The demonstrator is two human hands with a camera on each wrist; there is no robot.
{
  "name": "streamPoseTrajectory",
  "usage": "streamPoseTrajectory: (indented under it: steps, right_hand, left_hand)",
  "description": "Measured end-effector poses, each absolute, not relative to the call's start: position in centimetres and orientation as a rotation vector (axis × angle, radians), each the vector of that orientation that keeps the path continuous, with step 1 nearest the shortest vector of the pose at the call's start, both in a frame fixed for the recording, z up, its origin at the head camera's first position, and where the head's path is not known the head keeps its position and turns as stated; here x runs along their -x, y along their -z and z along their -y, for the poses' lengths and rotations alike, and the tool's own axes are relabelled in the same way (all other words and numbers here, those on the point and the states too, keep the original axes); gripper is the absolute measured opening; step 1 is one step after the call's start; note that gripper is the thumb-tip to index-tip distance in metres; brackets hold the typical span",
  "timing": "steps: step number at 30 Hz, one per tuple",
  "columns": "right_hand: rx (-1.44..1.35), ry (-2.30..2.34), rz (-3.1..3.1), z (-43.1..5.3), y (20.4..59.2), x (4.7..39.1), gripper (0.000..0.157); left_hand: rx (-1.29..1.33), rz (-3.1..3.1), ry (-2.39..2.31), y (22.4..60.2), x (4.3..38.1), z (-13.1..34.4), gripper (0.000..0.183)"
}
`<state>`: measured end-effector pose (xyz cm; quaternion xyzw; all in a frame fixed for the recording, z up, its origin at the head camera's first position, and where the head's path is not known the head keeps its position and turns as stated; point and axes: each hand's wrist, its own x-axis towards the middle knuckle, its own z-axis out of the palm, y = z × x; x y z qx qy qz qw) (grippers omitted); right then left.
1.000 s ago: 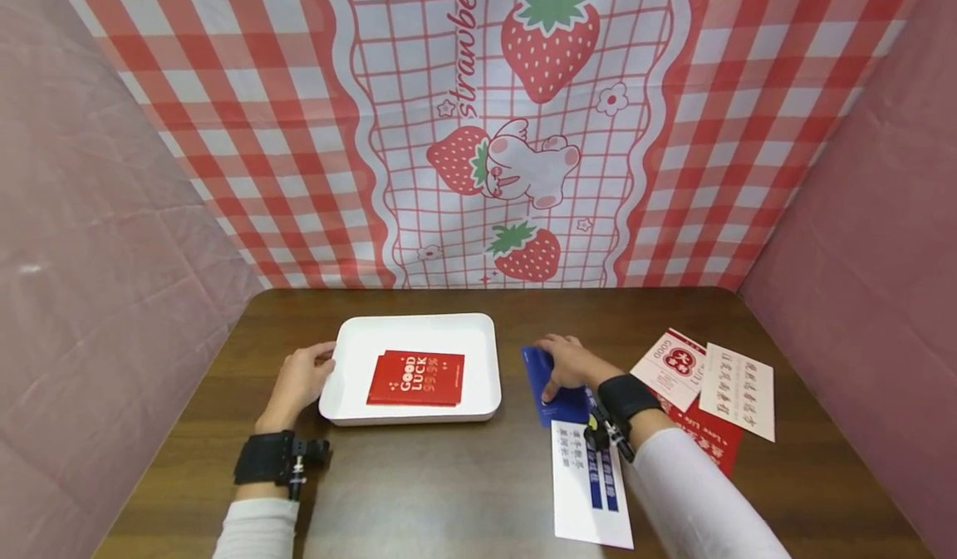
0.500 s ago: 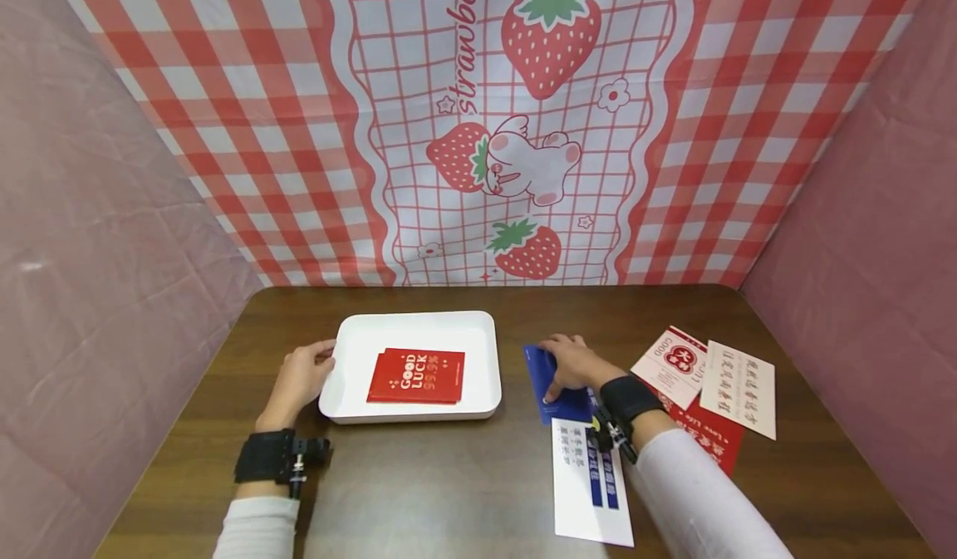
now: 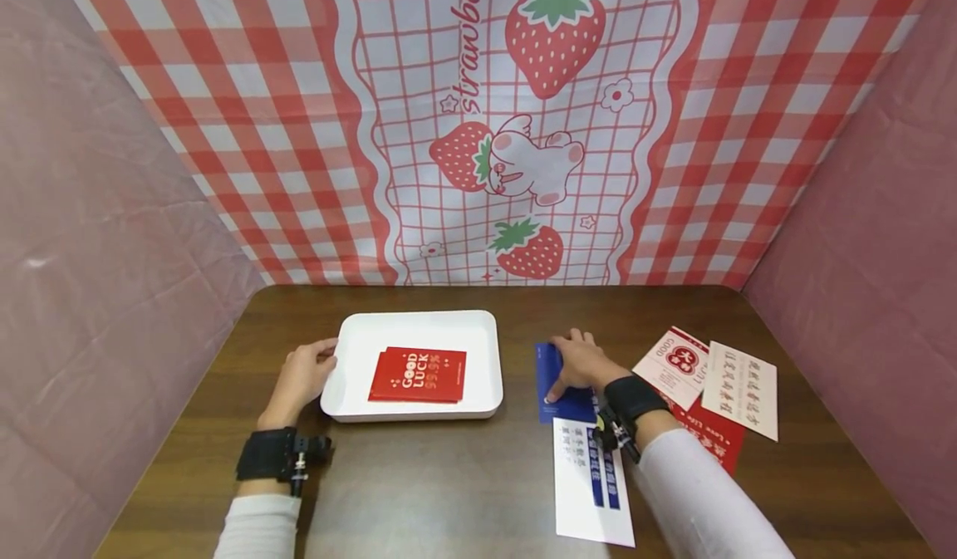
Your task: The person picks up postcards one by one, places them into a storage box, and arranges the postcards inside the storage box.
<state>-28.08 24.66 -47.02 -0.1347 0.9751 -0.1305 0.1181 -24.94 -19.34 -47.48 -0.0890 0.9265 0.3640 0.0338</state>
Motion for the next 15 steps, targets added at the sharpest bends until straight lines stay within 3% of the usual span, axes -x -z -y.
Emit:
streamPoseTrajectory:
  steps: [9, 15]
  right_hand:
    - [0.329, 0.396, -2.868, -25.5, 47.1, 28.2, 0.107]
    - [0.230, 0.509, -2.929, -26.1, 47.4, 28.3, 0.085]
  left_hand:
    - [0.275, -2.851, -1.125, 47.4, 24.9, 19.3, 0.042]
    - [0.266, -2.862, -1.128, 47.4, 24.8, 19.3, 0.042]
